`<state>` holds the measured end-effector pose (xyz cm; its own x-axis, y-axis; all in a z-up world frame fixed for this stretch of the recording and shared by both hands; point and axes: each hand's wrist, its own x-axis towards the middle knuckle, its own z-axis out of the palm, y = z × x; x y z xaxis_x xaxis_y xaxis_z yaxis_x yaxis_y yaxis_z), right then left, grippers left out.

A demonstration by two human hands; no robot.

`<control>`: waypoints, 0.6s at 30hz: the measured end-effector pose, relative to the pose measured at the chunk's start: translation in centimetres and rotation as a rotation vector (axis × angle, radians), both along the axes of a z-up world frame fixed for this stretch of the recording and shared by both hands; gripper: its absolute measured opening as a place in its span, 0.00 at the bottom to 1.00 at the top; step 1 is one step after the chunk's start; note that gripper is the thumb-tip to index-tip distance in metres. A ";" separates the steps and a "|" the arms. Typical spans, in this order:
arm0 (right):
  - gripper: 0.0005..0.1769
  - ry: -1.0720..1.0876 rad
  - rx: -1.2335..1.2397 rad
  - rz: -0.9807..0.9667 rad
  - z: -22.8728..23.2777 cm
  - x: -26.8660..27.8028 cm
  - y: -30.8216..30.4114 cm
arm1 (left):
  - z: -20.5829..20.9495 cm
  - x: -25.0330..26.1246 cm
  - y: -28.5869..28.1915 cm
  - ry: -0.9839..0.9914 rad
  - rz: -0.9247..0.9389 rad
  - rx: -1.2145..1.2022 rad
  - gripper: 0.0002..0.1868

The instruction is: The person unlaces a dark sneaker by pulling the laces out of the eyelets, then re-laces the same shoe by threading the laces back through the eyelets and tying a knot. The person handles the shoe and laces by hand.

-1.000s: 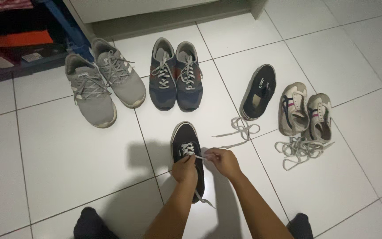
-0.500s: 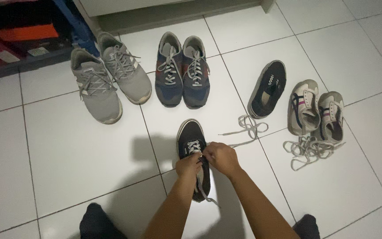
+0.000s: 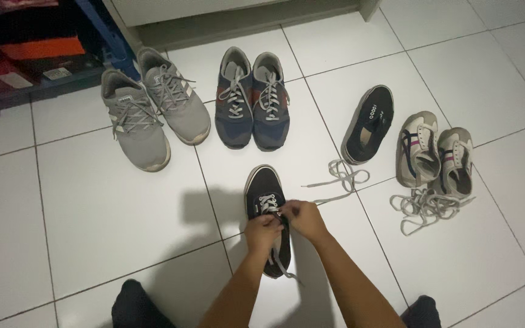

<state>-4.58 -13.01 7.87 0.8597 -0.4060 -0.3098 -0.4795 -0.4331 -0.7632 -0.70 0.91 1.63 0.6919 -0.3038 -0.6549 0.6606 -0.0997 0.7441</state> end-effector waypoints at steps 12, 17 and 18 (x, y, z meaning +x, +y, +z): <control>0.06 0.079 -0.151 0.206 -3.1 1.1 -1.0 | 1.0 0.6 2.0 -0.843 -0.286 0.272 0.05; 0.13 0.341 0.361 -0.073 -4.9 1.6 -2.3 | 2.9 2.9 5.0 -0.749 -0.415 0.206 0.06; 0.13 0.328 0.455 -0.143 -4.9 1.5 -2.4 | 3.5 3.5 5.8 -0.769 -0.451 0.242 0.07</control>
<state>-3.10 -15.37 2.97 0.6360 -0.2744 -0.7213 -0.7518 -0.0097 -0.6593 2.77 6.74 5.08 0.8124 -0.5647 -0.1452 -0.1456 -0.4377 0.8873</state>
